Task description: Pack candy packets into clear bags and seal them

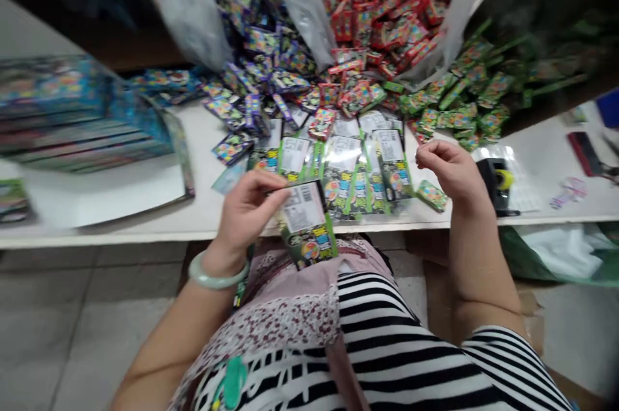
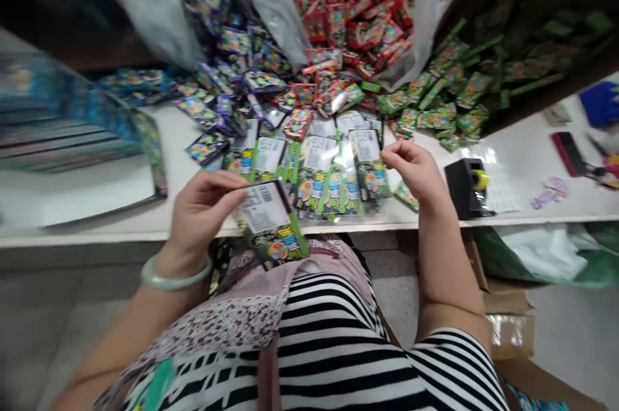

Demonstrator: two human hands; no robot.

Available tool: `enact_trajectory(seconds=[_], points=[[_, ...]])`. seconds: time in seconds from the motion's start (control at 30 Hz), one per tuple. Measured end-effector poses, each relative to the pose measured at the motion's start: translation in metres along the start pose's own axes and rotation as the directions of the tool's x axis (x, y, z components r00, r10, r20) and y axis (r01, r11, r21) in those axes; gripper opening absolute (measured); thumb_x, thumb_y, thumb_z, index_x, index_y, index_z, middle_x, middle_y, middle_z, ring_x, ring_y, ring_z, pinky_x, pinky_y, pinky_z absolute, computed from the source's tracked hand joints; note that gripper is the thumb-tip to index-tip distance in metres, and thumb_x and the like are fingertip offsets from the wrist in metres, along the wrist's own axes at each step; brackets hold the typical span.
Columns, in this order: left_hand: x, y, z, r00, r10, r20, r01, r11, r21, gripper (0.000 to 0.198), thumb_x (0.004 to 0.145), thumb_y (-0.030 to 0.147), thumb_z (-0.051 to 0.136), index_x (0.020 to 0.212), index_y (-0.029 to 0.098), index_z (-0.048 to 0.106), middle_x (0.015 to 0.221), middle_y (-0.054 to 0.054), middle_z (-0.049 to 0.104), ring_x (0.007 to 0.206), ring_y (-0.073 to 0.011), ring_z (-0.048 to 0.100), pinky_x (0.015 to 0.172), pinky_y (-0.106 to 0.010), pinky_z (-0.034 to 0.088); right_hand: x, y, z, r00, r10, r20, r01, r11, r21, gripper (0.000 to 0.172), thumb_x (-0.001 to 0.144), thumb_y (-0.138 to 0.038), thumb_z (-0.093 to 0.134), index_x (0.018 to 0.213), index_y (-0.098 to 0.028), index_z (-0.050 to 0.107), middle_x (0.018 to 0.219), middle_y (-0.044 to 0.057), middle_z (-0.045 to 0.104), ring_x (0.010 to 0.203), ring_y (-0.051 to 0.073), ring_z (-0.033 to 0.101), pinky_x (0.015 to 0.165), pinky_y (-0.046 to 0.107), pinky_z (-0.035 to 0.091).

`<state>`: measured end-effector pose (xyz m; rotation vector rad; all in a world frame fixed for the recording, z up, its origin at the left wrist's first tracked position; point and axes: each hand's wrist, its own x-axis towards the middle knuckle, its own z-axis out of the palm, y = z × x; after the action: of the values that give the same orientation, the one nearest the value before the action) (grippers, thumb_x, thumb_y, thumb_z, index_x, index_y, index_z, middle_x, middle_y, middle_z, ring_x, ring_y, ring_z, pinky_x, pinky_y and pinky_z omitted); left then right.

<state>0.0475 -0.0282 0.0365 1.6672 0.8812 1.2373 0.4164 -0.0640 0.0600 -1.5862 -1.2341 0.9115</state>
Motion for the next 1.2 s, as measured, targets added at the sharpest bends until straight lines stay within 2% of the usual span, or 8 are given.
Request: enact_trajectory(seconds=[0.07, 0.13, 0.3, 0.47, 0.8, 0.93, 1.13, 1.2], points=[[-0.001, 0.004, 0.005, 1.0, 0.015, 0.001, -0.015, 0.999, 0.035, 0.011, 0.084, 0.027, 0.074, 0.084, 0.022, 0.064, 0.082, 0.0, 0.068, 0.078, -0.0122, 0.065, 0.07, -0.027, 0.055, -0.003, -0.039, 0.044, 0.96, -0.14, 0.241, 0.124, 0.989, 0.08, 0.026, 0.077, -0.045, 0.076, 0.072, -0.022, 0.065, 0.079, 0.001, 0.066, 0.076, 0.016, 0.062, 0.076, 0.034, 0.053], [-0.003, 0.006, 0.007, 1.0, 0.006, 0.005, -0.006, 0.996, 0.084, 0.013, 0.087, 0.03, 0.071, 0.085, 0.021, 0.062, 0.082, -0.001, 0.066, 0.077, -0.0127, 0.064, 0.069, -0.027, 0.053, -0.004, -0.072, 0.086, 0.866, -0.233, 0.443, 0.189, 0.972, 0.141, 0.025, 0.08, -0.046, 0.075, 0.073, -0.023, 0.068, 0.087, 0.004, 0.07, 0.083, 0.018, 0.065, 0.081, 0.037, 0.054], [-0.009, 0.011, -0.001, 0.998, 0.023, 0.052, -0.029, 0.993, 0.11, 0.009, 0.092, 0.028, 0.062, 0.087, 0.021, 0.059, 0.081, -0.001, 0.063, 0.076, -0.0125, 0.06, 0.07, -0.028, 0.05, 0.01, -0.098, 0.15, 0.718, -0.245, 0.652, 0.237, 0.966, 0.103, 0.031, 0.079, -0.053, 0.076, 0.074, -0.022, 0.071, 0.084, 0.003, 0.072, 0.079, 0.017, 0.066, 0.076, 0.036, 0.055], [-0.009, 0.005, -0.005, 0.998, 0.026, 0.064, -0.031, 0.996, 0.082, 0.005, 0.093, 0.025, 0.057, 0.089, 0.021, 0.058, 0.083, -0.002, 0.062, 0.077, -0.0138, 0.059, 0.071, -0.03, 0.05, 0.023, -0.09, 0.162, 0.694, -0.136, 0.708, 0.163, 0.986, 0.03, 0.037, 0.073, -0.059, 0.078, 0.071, -0.023, 0.07, 0.067, 0.0, 0.069, 0.059, 0.013, 0.058, 0.052, 0.028, 0.046], [-0.006, 0.0, 0.0, 1.0, -0.004, 0.026, 0.002, 0.999, 0.048, 0.016, 0.089, 0.032, 0.067, 0.086, 0.022, 0.056, 0.081, 0.0, 0.06, 0.077, -0.0139, 0.058, 0.074, -0.031, 0.049, 0.033, -0.09, 0.169, 0.678, -0.078, 0.731, 0.195, 0.978, -0.077, 0.043, 0.073, -0.063, 0.077, 0.067, -0.022, 0.067, 0.057, -0.003, 0.061, 0.051, 0.01, 0.048, 0.045, 0.026, 0.035], [-0.006, -0.002, 0.001, 1.0, -0.001, -0.004, 0.001, 0.995, 0.1, 0.014, 0.087, 0.025, 0.067, 0.088, 0.022, 0.053, 0.082, 0.0, 0.059, 0.078, -0.0138, 0.058, 0.075, -0.031, 0.05, 0.036, -0.085, 0.172, 0.678, -0.078, 0.731, 0.184, 0.981, -0.065, 0.034, 0.076, -0.054, 0.078, 0.068, -0.022, 0.066, 0.058, -0.003, 0.061, 0.052, 0.01, 0.048, 0.046, 0.026, 0.037], [-0.007, -0.001, -0.003, 1.0, 0.029, 0.01, -0.03, 0.991, 0.128, 0.023, 0.085, 0.03, 0.07, 0.1, 0.022, 0.054, 0.089, 0.0, 0.061, 0.083, -0.013, 0.063, 0.078, -0.027, 0.054, 0.03, -0.075, 0.189, 0.659, 0.042, 0.751, -0.089, 0.996, 0.022, 0.011, 0.08, -0.023, 0.075, 0.078, -0.023, 0.064, 0.068, -0.002, 0.068, 0.061, 0.014, 0.061, 0.059, 0.03, 0.053], [-0.005, 0.003, -0.003, 0.999, 0.018, 0.044, -0.025, 0.987, 0.161, 0.025, 0.086, 0.033, 0.071, 0.103, 0.021, 0.057, 0.092, -0.001, 0.064, 0.085, -0.0138, 0.066, 0.08, -0.027, 0.056, 0.029, -0.074, 0.197, 0.68, -0.011, 0.733, -0.022, 0.999, 0.036, 0.01, 0.08, -0.017, 0.074, 0.075, -0.022, 0.066, 0.068, -0.002, 0.07, 0.063, 0.014, 0.064, 0.062, 0.029, 0.056]])
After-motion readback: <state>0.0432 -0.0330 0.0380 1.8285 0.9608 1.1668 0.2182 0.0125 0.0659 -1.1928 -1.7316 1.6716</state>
